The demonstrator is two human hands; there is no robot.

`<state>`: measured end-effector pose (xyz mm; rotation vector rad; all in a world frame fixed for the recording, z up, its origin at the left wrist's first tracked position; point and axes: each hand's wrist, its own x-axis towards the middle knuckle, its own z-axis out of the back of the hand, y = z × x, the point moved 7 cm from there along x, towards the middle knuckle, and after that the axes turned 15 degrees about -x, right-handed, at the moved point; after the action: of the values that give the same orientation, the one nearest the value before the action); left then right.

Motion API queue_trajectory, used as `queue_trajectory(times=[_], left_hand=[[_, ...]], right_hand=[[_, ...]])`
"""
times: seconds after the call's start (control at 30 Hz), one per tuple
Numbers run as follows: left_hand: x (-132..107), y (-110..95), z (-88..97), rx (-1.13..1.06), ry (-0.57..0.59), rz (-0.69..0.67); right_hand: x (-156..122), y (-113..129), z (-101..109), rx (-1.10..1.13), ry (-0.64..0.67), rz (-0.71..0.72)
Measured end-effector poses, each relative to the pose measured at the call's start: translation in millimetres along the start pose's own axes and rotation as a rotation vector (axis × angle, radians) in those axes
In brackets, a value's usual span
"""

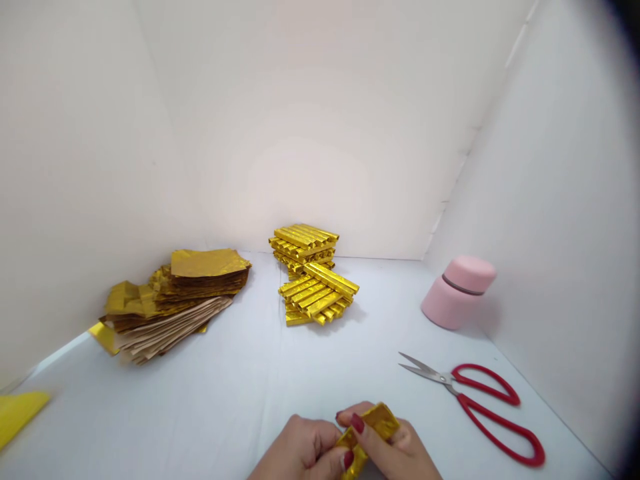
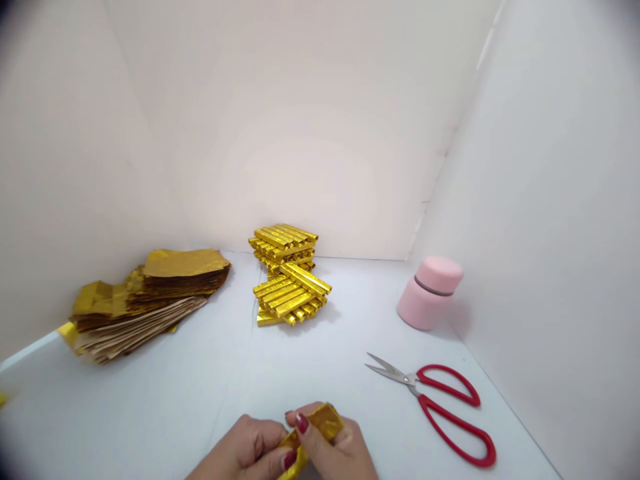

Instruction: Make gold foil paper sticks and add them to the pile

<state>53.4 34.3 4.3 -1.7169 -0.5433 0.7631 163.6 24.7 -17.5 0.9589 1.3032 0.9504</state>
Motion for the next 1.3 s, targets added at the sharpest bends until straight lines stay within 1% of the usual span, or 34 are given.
queue_trajectory(times=[0.07, 0.13, 0.2, 0.3, 0.37, 0.43, 0.47, 0.6, 0.63, 0.7, 0.8, 0.97, 1.07, 1.17, 1.3], left_hand=[[1.2, 0.4, 5.6, 0.089, -0.042, 0.02], [1.8, 1.6, 7.6, 0.102, -0.062, 0.035], [1.2, 3.7, 6.3, 0.051, -0.051, 0.055], [-2.0, 9.0, 6.9, -0.034, -0.04, 0.126], [-3.8, 10.2, 10.8, -0.094, -0.037, 0.153], [-3.8, 7.6, 19.1, -0.121, -0.06, 0.126], [-3.3, 5.8, 25.4, -0.113, -0.096, 0.102], [-2.7, 1.2, 54.4, -0.041, -0.322, 0.032], [-2.7, 1.1, 59.6, -0.034, -0.363, 0.025], [-1.8, 2.1, 65.2, -0.036, -0.391, 0.03], [0.1, 2.0, 67.7, -0.052, -0.381, 0.043], [-1.4, -9.7, 64.1, -0.062, -0.353, -0.004], [-3.4, -14.4, 57.4, -0.073, -0.306, -0.027], [-4.5, -14.2, 51.5, -0.105, -0.262, -0.038], [-4.8, -10.6, 37.4, -0.106, -0.137, -0.029]], right_hand=[[6.1, 3.6, 11.7, -0.012, -0.051, 0.006], [9.6, 6.5, 18.1, -0.022, -0.064, 0.013], [9.2, 10.8, 19.8, -0.068, -0.066, 0.042], [4.0, 18.6, 21.1, -0.172, -0.101, 0.078], [1.1, 21.9, 24.6, -0.202, -0.145, 0.062], [0.4, 23.7, 29.2, -0.181, -0.187, 0.043], [0.8, 24.4, 31.0, -0.164, -0.199, 0.041], [4.1, 23.5, 32.2, -0.112, -0.19, 0.039], [4.6, 22.5, 32.0, -0.113, -0.19, 0.034], [5.4, 21.3, 31.1, -0.112, -0.185, 0.028], [6.0, 21.9, 29.6, -0.093, -0.168, 0.028], [4.9, 27.8, 30.3, -0.057, -0.151, 0.024], [3.2, 31.7, 30.4, 0.026, -0.157, 0.035], [2.5, 32.4, 28.8, 0.071, -0.157, 0.048], [4.2, 28.6, 24.5, 0.056, -0.108, 0.068]])
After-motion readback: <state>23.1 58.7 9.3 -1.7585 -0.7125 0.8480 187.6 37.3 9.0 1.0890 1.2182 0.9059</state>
